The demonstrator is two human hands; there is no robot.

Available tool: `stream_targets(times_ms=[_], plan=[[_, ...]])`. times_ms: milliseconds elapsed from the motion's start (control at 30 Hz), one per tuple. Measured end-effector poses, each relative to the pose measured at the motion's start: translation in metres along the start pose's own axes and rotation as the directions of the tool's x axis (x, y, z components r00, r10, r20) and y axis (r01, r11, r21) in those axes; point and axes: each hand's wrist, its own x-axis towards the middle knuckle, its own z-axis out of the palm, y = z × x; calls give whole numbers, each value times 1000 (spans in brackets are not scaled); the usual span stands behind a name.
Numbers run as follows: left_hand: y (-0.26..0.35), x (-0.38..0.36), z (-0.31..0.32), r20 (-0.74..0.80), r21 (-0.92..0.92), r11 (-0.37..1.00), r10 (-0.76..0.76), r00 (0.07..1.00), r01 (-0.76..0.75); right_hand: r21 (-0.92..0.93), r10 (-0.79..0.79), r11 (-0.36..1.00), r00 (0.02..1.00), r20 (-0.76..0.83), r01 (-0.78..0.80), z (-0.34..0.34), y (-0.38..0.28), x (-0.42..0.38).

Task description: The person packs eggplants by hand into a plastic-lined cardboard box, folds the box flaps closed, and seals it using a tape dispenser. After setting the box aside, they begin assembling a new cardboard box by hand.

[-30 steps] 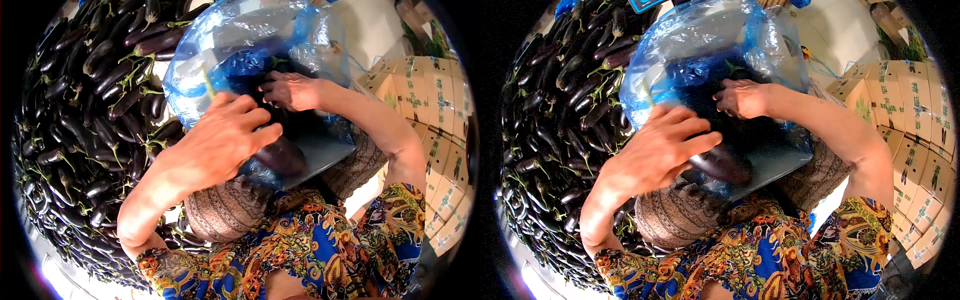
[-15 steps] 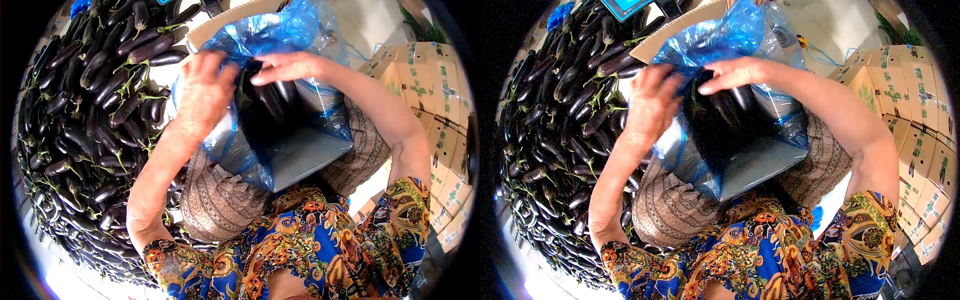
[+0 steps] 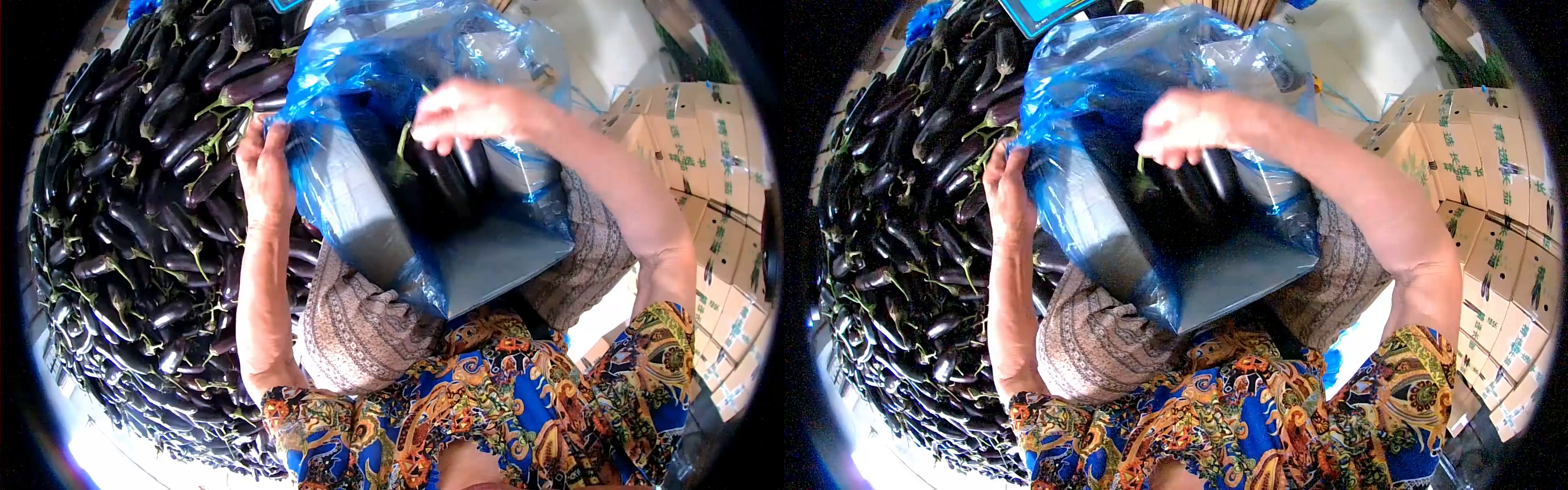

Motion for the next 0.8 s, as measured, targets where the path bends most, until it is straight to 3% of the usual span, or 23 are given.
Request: stream_targets(times_ms=[33, 100, 133, 233, 300, 400, 433, 500, 533, 567, 600, 633, 700, 800], plan=[[-3, -5, -5, -49, -167, 970, -185, 981, 175, 23, 91, 996, 996, 10, -92, 12, 21, 8], [-12, -9, -4, -185, -271, 944, -244, 952, 190, 172, 110, 981, 987, -121, -88, 38, 47, 24], [-13, -10, -3, -174, -336, 920, -271, 947, 201, 166, 51, 986, 993, -104, -33, 42, 51, 32], [-13, -10, 5, -163, -359, 911, -276, 947, 203, 216, 0, 976, 988, -152, 33, 42, 59, 54], [-21, -8, 8, -101, -354, 914, -247, 964, 198, -40, -47, 998, 981, -187, 40, 33, 70, 63], [-37, -6, 8, -69, -376, 906, -236, 969, 194, 3, -27, 1000, 953, -301, 29, 42, 75, 76], [-41, -5, 8, -97, -370, 913, -223, 970, 173, 207, 73, 978, 955, -288, -12, 43, 73, 75], [-37, -8, 11, -60, -341, 918, -233, 971, 200, 401, 222, 909, 946, -237, -113, 37, 66, 77], [-36, -10, 14, -76, -339, 922, -226, 971, 188, 332, 300, 921, 916, -265, -205, 38, 53, 80], [-34, -11, 16, -91, -334, 926, -218, 972, 176, 55, 404, 911, 858, -317, -409, 41, 42, 96], [-32, -12, 18, -108, -326, 931, -210, 972, 165, -339, 234, 867, 899, -370, -366, 43, 43, 109], [-30, -12, 18, -88, -337, 928, -201, 976, 161, -678, 57, 675, 936, -346, -292, 48, 45, 119], [-25, -15, 21, -73, -317, 939, -163, 984, 132, -618, 211, 674, 907, -365, -406, 39, 49, 121], [-34, -15, 13, -2, -339, 930, -150, 989, 140, -693, 136, 613, 914, -381, -380, 46, 47, 106]])
